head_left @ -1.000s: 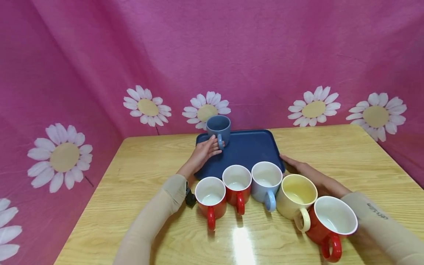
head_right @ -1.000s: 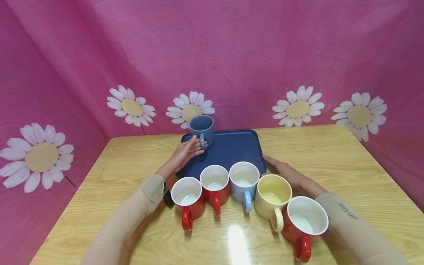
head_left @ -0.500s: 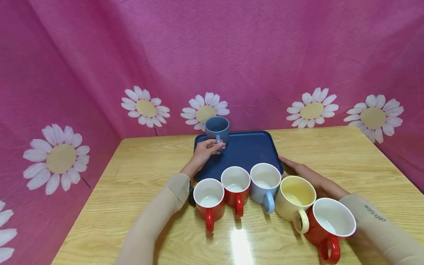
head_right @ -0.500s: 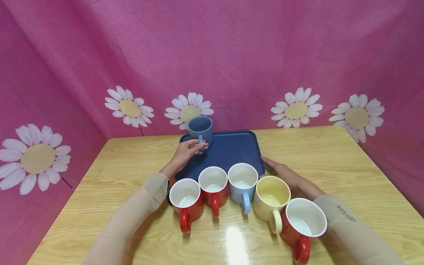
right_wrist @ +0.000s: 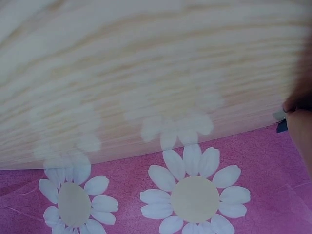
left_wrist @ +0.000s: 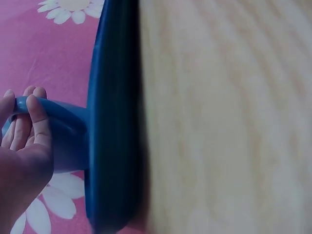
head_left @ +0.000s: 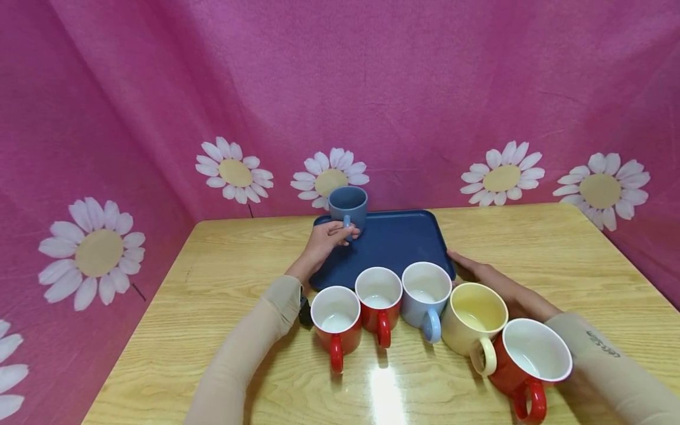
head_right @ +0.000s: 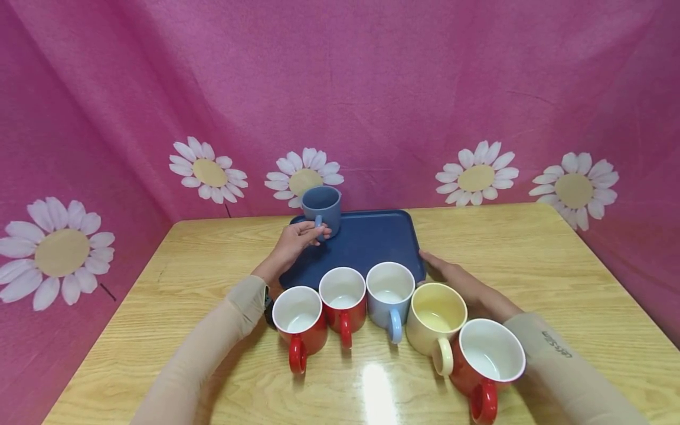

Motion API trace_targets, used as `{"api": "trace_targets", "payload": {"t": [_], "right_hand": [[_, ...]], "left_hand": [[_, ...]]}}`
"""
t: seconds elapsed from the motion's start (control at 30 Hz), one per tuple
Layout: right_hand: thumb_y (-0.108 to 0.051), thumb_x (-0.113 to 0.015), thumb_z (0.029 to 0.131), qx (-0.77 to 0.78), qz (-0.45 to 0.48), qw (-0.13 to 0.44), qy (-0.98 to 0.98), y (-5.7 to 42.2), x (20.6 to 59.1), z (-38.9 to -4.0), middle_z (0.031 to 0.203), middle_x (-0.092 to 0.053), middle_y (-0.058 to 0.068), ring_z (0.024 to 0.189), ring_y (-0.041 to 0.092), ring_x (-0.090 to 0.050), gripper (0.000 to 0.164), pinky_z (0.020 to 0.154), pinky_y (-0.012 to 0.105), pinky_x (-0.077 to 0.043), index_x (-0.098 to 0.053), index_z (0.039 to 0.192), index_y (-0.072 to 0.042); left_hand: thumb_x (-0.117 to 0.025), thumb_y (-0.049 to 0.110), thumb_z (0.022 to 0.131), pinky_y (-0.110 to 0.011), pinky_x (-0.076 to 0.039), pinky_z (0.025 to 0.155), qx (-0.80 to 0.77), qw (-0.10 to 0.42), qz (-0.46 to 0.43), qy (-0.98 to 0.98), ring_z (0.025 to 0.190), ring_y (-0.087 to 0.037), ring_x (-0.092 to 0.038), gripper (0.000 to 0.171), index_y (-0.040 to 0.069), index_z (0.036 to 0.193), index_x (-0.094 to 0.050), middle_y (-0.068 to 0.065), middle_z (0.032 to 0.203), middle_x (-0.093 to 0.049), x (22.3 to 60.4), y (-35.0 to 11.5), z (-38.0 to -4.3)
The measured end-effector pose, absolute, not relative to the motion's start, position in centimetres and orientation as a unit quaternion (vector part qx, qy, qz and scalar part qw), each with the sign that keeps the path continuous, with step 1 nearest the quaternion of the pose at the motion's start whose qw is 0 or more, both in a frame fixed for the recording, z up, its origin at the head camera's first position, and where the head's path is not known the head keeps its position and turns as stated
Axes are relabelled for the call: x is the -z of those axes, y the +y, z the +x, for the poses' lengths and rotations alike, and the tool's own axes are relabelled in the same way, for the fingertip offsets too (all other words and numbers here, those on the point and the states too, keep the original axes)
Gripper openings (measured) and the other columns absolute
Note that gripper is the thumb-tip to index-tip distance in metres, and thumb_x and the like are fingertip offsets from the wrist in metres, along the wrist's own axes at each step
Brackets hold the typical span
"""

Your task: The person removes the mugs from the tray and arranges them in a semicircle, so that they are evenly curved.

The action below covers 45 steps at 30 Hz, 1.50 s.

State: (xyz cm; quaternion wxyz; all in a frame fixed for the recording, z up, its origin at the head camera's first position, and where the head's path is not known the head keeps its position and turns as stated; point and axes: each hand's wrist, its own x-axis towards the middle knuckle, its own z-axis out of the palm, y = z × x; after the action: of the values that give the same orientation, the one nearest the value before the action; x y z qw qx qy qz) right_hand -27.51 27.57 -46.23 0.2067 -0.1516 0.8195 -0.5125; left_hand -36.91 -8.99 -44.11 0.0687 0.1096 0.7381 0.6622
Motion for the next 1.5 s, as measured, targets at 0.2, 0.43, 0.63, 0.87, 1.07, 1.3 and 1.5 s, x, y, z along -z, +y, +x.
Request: {"api": "trace_targets", "payload": {"t": [0.2,0.43,0.63,0.87,1.07,1.3,1.5], "right_hand": [[-0.032,-0.058,0.098,0.512,-0.152,0.209,0.82,27.3,46.5,-27.5,0.165,-0.006,0.018,0.151,0.043,0.0,0.08,0.119,0.069,-0.002,-0.01,0.159,-0.014],[-0.029,-0.058,0.098,0.508,-0.162,0.202,0.822,27.0,46.6,-27.5,0.165,-0.006,0.019,0.151,0.044,-0.001,0.079,0.118,0.069,-0.003,-0.011,0.158,-0.012],[-0.03,-0.057,0.098,0.526,-0.151,0.224,0.807,27.1,46.3,-27.5,0.166,-0.003,0.017,0.152,0.044,0.001,0.08,0.119,0.068,-0.002,-0.007,0.159,-0.016],[-0.031,-0.058,0.098,0.521,-0.149,0.227,0.809,27.1,46.3,-27.6,0.165,-0.004,0.018,0.151,0.044,-0.001,0.082,0.119,0.066,-0.004,-0.006,0.159,-0.015],[-0.031,-0.058,0.098,0.514,-0.15,0.221,0.815,27.3,46.1,-27.6,0.165,-0.007,0.019,0.151,0.043,-0.003,0.081,0.124,0.055,-0.01,-0.007,0.159,-0.013],[-0.029,-0.061,0.096,0.497,-0.173,0.189,0.829,27.7,46.1,-27.9,0.163,-0.013,0.023,0.149,0.044,-0.009,0.082,0.092,-0.009,-0.025,-0.01,0.158,-0.008],[-0.029,-0.062,0.095,0.507,-0.164,0.202,0.822,27.7,46.1,-28.1,0.163,-0.012,0.021,0.15,0.043,-0.006,0.084,0.12,0.016,-0.024,-0.01,0.158,-0.012]], "left_hand": [[-0.061,0.018,0.097,-0.016,-0.055,0.072,-0.654,0.072,0.106,0.745,0.085,-0.003,-0.067,0.03,-0.006,0.113,-0.069,-0.022,0.111,-0.072,43.3,-9.7,-37.0],[-0.059,0.018,0.098,-0.016,-0.055,0.072,-0.652,0.079,0.1,0.748,0.087,-0.004,-0.068,0.031,-0.007,0.113,-0.068,-0.022,0.113,-0.071,42.5,-10.5,-36.5],[-0.06,0.017,0.097,-0.016,-0.056,0.071,-0.644,0.073,0.101,0.755,0.088,-0.004,-0.068,0.031,-0.007,0.115,-0.068,-0.024,0.115,-0.07,42.2,-11.1,-35.7],[-0.061,0.021,0.097,-0.022,-0.058,0.078,-0.632,0.065,0.098,0.766,0.091,-0.007,-0.069,0.03,-0.001,0.115,-0.069,-0.02,0.114,-0.071,42.7,-11.9,-34.5],[-0.061,0.02,0.097,-0.026,-0.06,0.082,-0.623,0.038,0.112,0.773,0.093,-0.008,-0.069,0.03,-0.001,0.116,-0.068,-0.021,0.114,-0.071,42.8,-12.5,-33.4],[-0.062,0.017,0.096,-0.019,-0.058,0.076,-0.634,0.022,0.111,0.765,0.094,-0.008,-0.07,0.029,-0.004,0.115,-0.067,-0.024,0.114,-0.07,42.3,-13.4,-31.5],[-0.063,0.017,0.095,-0.018,-0.059,0.075,-0.622,-0.004,0.1,0.777,0.09,-0.005,-0.07,0.03,-0.005,0.115,-0.068,-0.024,0.111,-0.071,42.0,-15.0,-29.1]]}}
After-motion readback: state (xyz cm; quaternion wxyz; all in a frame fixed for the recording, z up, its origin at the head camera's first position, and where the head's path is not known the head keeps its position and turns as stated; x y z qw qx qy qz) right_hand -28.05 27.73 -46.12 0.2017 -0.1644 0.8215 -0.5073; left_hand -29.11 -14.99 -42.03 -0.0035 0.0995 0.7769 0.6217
